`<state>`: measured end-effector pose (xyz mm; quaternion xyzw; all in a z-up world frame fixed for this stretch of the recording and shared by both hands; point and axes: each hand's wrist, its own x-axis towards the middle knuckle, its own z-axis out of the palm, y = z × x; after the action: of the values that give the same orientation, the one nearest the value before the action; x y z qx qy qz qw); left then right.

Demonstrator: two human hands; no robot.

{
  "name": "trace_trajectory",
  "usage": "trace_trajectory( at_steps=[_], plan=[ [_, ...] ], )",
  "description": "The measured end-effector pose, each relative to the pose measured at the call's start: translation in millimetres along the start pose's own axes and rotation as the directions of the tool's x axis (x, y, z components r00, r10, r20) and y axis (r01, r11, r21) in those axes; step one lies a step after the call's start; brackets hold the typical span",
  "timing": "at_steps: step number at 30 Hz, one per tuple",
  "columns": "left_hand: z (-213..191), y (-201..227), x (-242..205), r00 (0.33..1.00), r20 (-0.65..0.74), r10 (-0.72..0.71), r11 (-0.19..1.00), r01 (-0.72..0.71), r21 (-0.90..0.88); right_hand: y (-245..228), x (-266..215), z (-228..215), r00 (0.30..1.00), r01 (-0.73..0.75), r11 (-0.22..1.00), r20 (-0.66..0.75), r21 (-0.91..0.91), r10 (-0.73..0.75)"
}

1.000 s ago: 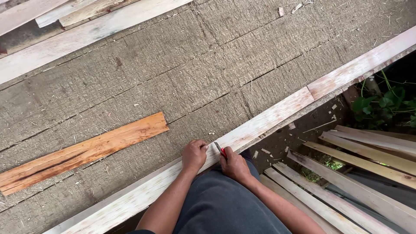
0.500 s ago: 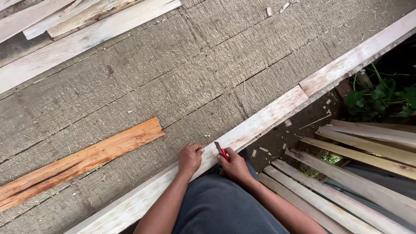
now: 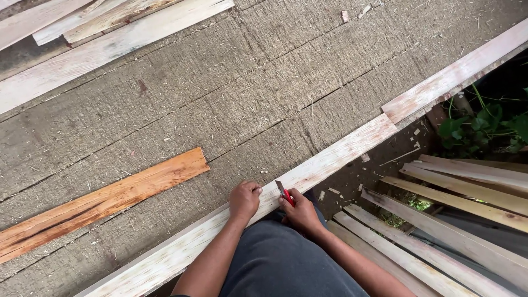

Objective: Cutting thin wood planks to size using a utility knife in a workshop environment.

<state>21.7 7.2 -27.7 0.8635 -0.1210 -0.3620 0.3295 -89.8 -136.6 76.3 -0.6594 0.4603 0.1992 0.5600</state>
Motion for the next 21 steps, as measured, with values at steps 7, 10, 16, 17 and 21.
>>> trace_trajectory(
  at_steps=[7, 10, 16, 17, 21],
  plan=[
    [3.4, 0.8, 4.4, 0.997, -0.007, -0.072, 0.997, 0.072, 0.020, 6.6, 22.1, 0.9, 0.999, 0.040, 0.928, 0.017, -0.370, -0.036],
    [1.1, 8.8, 1.1, 0.990, -0.003, -0.141, 0.990, 0.141, 0.030, 20.9, 43.8, 11.2, 0.999, 0.035, 0.834, 0.017, -0.550, -0.031],
    [1.3, 11.4, -1.4, 0.993, -0.036, -0.113, 0.992, 0.114, 0.047, 28.1, 57.4, 26.0, 0.995, 0.101, 0.712, 0.058, -0.695, -0.085],
    [-0.4, 13.3, -2.4, 0.994, -0.039, -0.103, 0.994, 0.105, 0.044, 28.8, 58.8, 27.1, 0.996, 0.093, 0.697, 0.056, -0.711, -0.076],
    [-3.0, 16.7, -5.9, 0.994, -0.030, -0.104, 0.993, 0.105, 0.047, 31.5, 59.3, 31.5, 0.998, 0.065, 0.702, 0.039, -0.709, -0.054]
  ],
)
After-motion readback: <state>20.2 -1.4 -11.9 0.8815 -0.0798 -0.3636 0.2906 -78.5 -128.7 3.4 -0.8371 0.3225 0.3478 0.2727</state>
